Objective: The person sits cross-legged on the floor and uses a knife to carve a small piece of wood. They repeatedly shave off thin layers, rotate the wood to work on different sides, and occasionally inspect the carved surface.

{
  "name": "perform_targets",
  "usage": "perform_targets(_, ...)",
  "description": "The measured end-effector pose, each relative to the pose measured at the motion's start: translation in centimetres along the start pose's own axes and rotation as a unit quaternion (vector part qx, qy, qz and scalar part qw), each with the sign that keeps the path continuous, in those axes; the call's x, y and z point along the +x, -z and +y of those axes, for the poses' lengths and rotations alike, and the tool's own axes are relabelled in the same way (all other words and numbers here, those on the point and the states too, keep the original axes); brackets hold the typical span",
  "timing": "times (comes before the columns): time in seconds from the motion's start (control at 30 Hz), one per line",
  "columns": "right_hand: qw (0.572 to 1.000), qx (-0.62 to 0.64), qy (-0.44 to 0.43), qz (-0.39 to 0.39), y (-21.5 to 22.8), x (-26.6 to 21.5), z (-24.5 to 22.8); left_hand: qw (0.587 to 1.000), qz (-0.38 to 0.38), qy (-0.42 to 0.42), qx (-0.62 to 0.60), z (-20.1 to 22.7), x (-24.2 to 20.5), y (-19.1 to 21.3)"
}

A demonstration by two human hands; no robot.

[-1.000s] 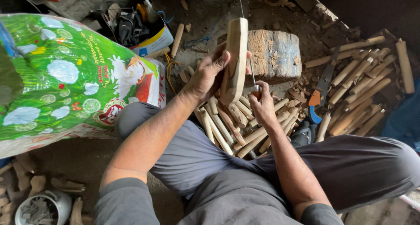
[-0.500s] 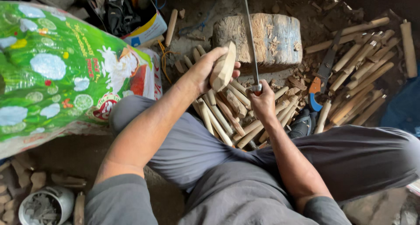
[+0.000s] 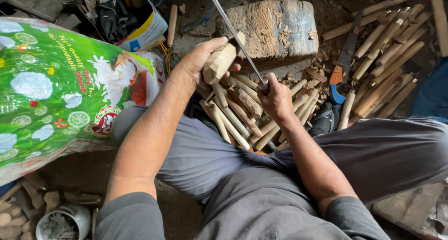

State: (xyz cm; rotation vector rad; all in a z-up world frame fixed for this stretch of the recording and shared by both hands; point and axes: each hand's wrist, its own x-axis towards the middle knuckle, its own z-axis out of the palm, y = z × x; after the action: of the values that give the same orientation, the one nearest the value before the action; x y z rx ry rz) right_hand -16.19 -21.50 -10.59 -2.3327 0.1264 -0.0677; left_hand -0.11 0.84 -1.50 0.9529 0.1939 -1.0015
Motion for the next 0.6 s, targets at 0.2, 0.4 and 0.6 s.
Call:
perform_targets(0.2,0.995,-0.003,-0.09,-0.051,0.1,0.6,0.4,0.972,-0.008,-0.021,0.232,1.8,-4.0,-0.4)
perform_targets(0.4,0.987,0.099,-0.118,-0.039,-0.2,-0.6,-0.6,0.89,0.043,-0.134,0.433,0.3,-6.1,-3.4)
perform_targets(0.6,0.989,0.117,-0.092,0.009,0.6,-1.3,-2.2,0.748,0.135,-0.176,0.625,-1.8,-6.7,-6.3)
